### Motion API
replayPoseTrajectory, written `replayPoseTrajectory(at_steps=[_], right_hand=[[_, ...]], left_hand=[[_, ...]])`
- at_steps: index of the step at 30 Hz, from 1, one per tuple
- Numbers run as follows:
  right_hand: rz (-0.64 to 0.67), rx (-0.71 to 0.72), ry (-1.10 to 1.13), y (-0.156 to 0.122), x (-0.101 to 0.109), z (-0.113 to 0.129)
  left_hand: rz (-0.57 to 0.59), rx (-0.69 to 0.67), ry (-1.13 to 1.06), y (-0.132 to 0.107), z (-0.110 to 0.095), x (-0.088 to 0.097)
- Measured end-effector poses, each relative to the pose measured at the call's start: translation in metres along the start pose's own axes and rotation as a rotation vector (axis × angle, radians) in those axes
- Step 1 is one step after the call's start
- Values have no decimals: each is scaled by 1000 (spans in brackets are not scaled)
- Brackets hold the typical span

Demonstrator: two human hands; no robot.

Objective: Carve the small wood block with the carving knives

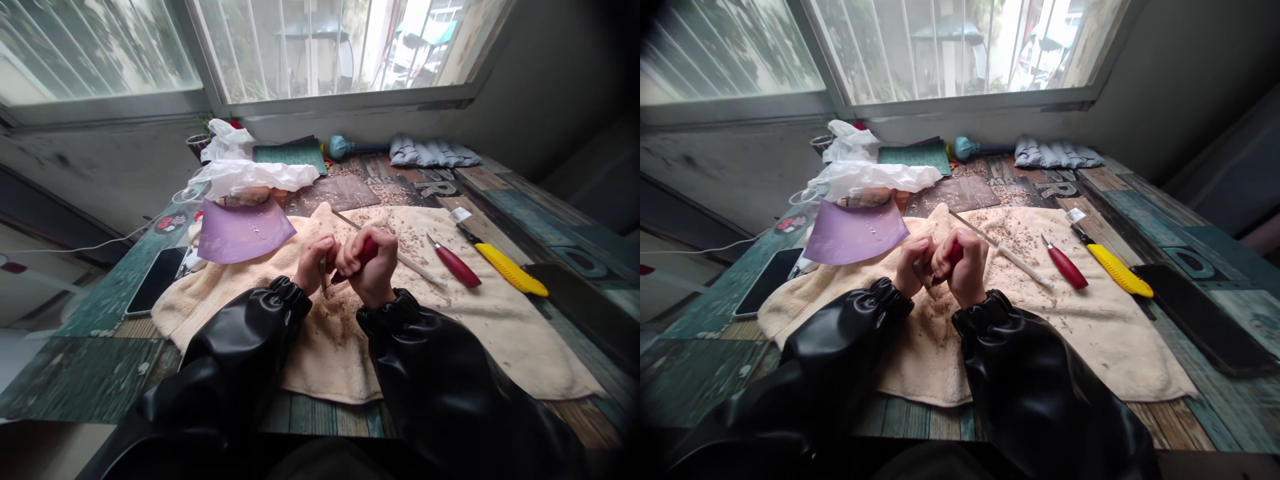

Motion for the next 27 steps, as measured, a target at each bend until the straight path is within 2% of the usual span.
replayPoseTrajectory(at_steps=[7, 16, 27], right_hand=[[34, -1, -9, 5, -8, -3], [10, -1, -42, 5, -9, -4], [-11, 44, -81, 1, -10, -6]], left_hand=[[-83, -23, 22, 0, 2, 4], [-110, -73, 26, -1, -1, 2], [-139, -46, 23, -4, 1, 1]])
Point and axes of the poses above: each hand's wrist, its own y-axis towards the middle knuckle, its own x-axis out of the back of the hand, z = x × y, the point moved 3 cm from there along y, towards the middle knuckle, and after that the axes turned 1 degree about -x, right-handed, at the moved point
